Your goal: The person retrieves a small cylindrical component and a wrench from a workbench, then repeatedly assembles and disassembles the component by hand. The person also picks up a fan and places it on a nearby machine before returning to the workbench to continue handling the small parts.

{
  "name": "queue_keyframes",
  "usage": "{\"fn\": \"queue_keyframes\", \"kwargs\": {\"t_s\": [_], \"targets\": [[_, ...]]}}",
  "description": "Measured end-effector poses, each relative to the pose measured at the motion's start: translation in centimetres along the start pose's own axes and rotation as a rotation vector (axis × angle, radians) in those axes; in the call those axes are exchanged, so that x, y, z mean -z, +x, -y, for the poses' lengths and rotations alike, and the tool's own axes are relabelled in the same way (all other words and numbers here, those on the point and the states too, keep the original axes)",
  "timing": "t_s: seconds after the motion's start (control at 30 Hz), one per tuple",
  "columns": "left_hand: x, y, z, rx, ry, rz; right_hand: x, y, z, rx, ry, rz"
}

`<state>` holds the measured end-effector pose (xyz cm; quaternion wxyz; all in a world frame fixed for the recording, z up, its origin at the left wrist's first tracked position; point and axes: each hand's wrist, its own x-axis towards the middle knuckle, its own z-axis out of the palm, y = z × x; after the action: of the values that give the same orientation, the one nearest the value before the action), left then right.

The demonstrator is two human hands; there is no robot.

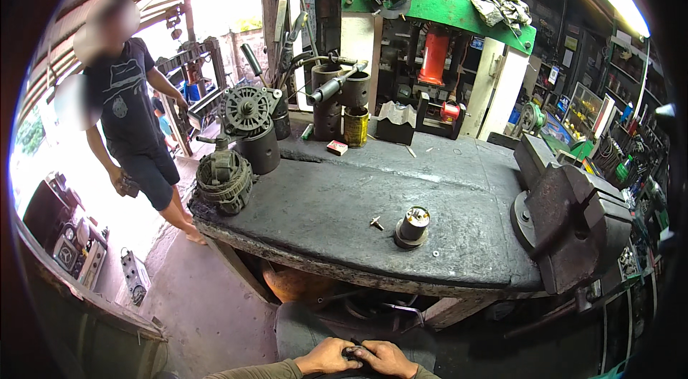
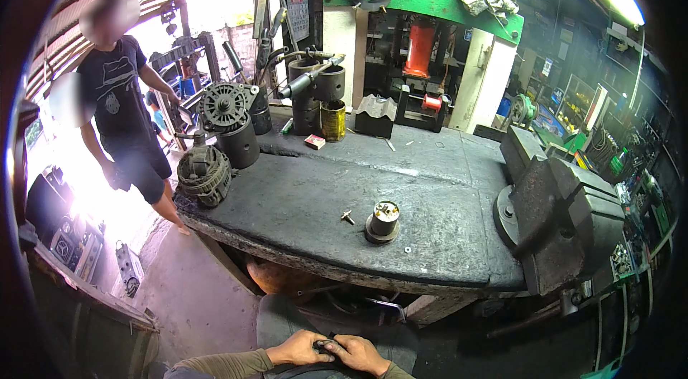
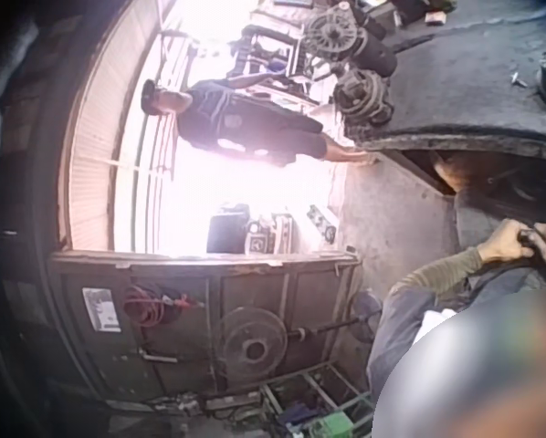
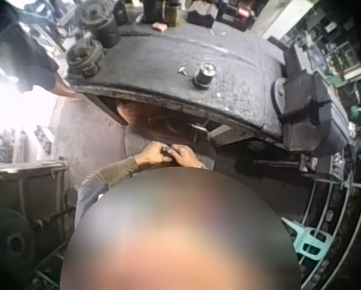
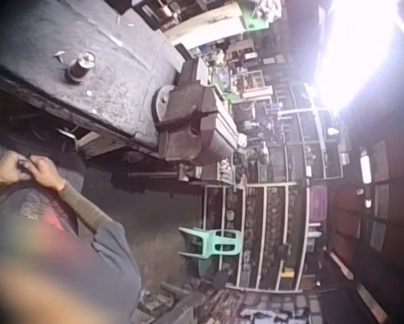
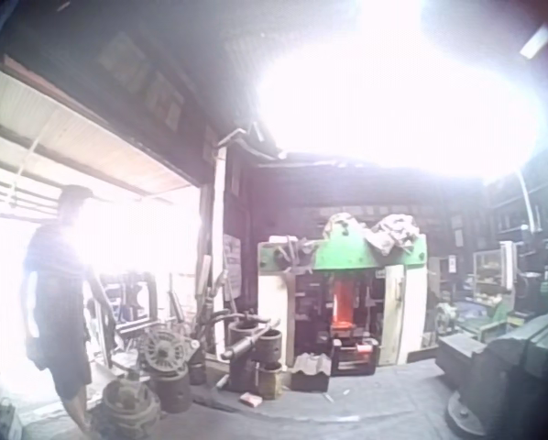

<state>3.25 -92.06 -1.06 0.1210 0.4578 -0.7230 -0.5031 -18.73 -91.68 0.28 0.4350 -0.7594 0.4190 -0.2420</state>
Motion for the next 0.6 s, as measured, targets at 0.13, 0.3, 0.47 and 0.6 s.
{"fn": "queue_keyframes", "kwargs": {"t_s": [0.13, 0.3, 0.47, 0.6], "targets": [[0.1, -0.6, 0.8, -0.005, -0.078, 0.064, -0.2, 0.8, -1.1, -0.081, -0.127, 0.248], [0.0, -1.9, 1.3, 0.308, -0.197, 0.06, -1.7, 2.0, -1.1, -0.179, 0.069, 0.293], [0.2, -2.6, 2.2, 0.169, 0.045, -0.307, -3.1, 3.9, -0.8, -0.257, 0.224, 0.208], [0.5, -2.6, 3.5, 0.157, 0.08, -0.435, -4.3, 5.4, 0.3, -0.346, 0.156, 0.034]]}}
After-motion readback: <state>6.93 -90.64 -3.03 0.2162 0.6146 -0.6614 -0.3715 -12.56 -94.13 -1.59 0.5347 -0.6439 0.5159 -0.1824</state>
